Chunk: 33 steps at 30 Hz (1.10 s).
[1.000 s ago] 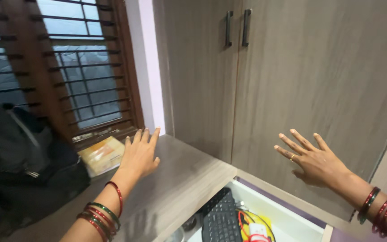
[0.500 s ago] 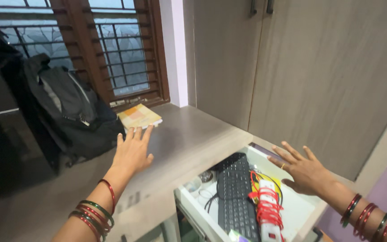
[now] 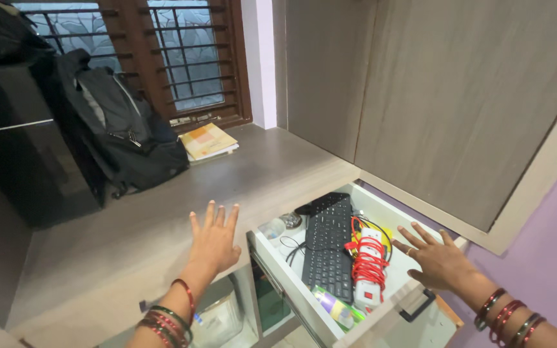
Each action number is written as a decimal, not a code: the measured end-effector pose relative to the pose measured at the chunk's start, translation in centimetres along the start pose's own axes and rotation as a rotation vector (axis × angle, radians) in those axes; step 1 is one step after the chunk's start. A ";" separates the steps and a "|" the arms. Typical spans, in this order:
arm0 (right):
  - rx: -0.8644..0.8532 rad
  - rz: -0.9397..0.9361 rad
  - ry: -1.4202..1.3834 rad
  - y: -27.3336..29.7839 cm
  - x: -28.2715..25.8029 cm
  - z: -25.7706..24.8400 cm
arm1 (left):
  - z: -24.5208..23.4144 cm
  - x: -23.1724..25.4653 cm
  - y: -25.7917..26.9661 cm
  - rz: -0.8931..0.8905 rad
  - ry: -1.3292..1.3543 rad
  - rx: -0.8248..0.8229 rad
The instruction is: The person opens and closes multiple drawers and cabinet doors in a wardrobe unit. They pull out drawers containing clothes and miscellaneous items, then close them, and open and close cabinet doors revealing folded clothes and storage compartments.
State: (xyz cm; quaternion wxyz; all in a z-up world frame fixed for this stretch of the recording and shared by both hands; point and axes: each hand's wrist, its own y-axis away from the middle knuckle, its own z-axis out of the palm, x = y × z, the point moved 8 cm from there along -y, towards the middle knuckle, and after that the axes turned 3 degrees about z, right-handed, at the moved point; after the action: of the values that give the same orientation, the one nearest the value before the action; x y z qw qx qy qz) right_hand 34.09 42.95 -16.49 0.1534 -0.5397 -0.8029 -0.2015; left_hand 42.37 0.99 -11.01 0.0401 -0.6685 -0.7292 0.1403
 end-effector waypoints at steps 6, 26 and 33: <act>-0.041 -0.074 -0.040 2.3 1.7 4.0 | 2.5 8.9 1.7 -0.024 0.059 -0.089; -0.013 -0.266 -0.136 7.6 5.1 12.5 | 17.1 28.7 9.6 -0.026 -0.033 -0.415; -0.041 -0.290 -0.149 7.5 4.8 13.1 | 18.0 27.3 10.8 -0.107 -0.007 -0.332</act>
State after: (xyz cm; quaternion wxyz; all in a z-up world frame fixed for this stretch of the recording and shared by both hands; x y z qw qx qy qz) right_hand 38.89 55.75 -24.49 0.0520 -0.4346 -0.8772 -0.1972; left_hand 45.56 25.95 -34.54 -0.0658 -0.6257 -0.7771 0.0180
